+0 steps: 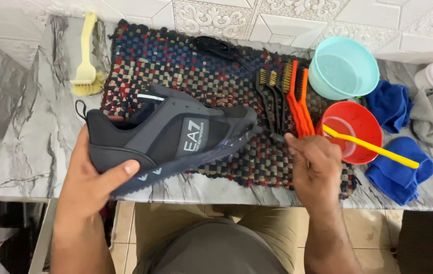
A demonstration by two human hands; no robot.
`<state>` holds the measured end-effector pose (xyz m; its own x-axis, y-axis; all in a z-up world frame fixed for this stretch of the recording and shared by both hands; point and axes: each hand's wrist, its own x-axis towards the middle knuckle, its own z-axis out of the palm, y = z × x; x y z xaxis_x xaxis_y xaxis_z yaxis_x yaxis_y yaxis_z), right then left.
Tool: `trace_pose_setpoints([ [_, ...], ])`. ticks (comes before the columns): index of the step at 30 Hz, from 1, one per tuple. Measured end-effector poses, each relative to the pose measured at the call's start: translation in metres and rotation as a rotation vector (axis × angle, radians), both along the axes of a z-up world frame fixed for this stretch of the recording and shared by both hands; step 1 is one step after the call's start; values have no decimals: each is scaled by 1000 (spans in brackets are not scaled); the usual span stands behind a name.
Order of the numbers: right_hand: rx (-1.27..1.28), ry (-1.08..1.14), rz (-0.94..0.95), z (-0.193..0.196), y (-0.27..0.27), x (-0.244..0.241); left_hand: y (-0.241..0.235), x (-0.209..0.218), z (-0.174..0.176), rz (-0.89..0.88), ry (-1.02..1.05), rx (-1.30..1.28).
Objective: The person wipes a dark sneaker with a blue cloth, focusing on the sole and upper surfaces. They then use a yellow brush to scrub the sole and side of the shoe, applying a white cleaning substance from a red bowl.
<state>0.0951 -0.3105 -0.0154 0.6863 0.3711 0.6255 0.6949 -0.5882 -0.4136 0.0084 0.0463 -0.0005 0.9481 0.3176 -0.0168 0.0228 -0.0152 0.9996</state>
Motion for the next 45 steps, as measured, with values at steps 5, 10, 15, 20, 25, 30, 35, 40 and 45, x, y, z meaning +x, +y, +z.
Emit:
trace_pose_setpoints([
  [5, -80, -77, 89, -2, 11, -15, 16, 11, -18, -24, -7, -60],
  [10, 49, -90, 52, 4, 1, 8, 30, 17, -35, -26, -5, -105],
  [15, 108, -74, 147, -14, 9, -1, 46, 20, -65, -40, 1, -221],
  [20, 8, 94, -167, -6, -3, -2, 39, 24, -53, -33, 22, -267],
  [25, 69, 211, -168, -26, -2, -8, 45, 25, -62, -55, -24, -238],
  [30, 15, 196, -237, -3, 1, -13, 43, 25, -63, -25, 6, -265],
  [35, -152, 215, -303, 1, -21, -4, 41, 22, -63, 23, 34, -276],
  [40, -342, 333, -484, 104, -53, 52, 37, 23, -64, 7, -29, -280],
  [45, -765, 689, -781, 126, -67, 143, 26, 16, -47, -4, -75, -305],
])
